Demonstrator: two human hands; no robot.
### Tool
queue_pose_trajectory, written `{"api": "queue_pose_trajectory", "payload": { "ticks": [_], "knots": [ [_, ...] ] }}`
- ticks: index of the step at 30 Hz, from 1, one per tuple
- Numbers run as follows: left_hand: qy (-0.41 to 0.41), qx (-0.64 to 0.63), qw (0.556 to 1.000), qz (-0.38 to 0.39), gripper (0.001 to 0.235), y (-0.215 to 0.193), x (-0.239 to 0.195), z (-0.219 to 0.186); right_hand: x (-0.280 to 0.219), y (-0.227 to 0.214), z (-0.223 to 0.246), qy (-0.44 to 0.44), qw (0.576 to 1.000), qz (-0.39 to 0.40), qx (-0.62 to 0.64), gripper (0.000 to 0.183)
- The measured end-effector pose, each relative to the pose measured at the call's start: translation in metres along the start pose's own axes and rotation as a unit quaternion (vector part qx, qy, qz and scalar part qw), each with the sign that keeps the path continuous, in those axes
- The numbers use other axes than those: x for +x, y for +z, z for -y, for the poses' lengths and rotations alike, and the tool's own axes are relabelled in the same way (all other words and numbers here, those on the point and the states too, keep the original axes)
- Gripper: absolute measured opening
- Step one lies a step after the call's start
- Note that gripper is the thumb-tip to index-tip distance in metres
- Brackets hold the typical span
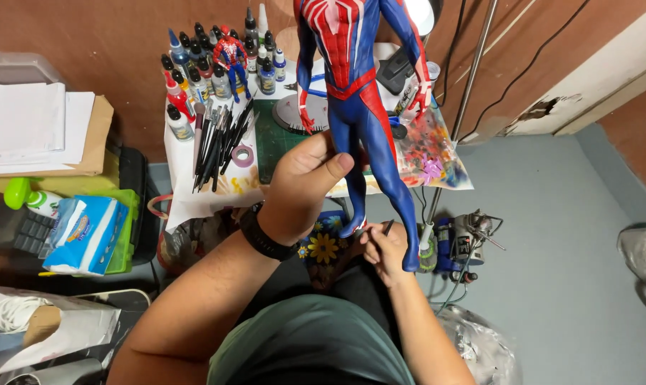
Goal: Painting and detailing a Spider-Man action figure using an airbrush at a workbench.
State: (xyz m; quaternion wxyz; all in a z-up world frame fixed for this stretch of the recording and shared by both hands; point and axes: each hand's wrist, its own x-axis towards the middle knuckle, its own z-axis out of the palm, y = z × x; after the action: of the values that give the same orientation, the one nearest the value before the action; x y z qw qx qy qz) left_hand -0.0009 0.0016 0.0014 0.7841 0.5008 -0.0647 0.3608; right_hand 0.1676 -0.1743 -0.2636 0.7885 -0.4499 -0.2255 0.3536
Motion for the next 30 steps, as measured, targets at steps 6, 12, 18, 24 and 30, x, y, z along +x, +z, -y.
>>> {"api": "queue_pose_trajectory", "payload": {
  "ticks": [6, 12, 18, 24, 30],
  "knots": [
    [-0.007, -0.002, 1.000, 0.003, 0.029, 0.007, -0.005, -0.005, -0.013, -0.016, -0.032, 0.053, 0.997, -0.054, 0.029, 0.021],
    [-0.009, -0.001, 1.000, 0.007, 0.030, 0.004, -0.003, -0.001, -0.012, -0.015, -0.036, 0.068, 0.995, -0.071, 0.021, 0.021],
    [-0.016, -0.010, 1.000, 0.003, 0.030, 0.003, -0.002, -0.002, -0.012, -0.018, -0.041, 0.052, 0.996, -0.078, 0.004, 0.021],
    [-0.026, -0.019, 0.999, -0.011, 0.030, 0.000, -0.003, 0.004, -0.041, 0.059, 0.045, -0.226, 0.935, -0.044, -0.269, 0.023],
    [-0.047, 0.013, 0.999, -0.007, 0.027, 0.010, -0.007, -0.010, -0.074, 0.102, 0.128, -0.500, 0.689, 0.086, -0.517, 0.037]
  ]
}}
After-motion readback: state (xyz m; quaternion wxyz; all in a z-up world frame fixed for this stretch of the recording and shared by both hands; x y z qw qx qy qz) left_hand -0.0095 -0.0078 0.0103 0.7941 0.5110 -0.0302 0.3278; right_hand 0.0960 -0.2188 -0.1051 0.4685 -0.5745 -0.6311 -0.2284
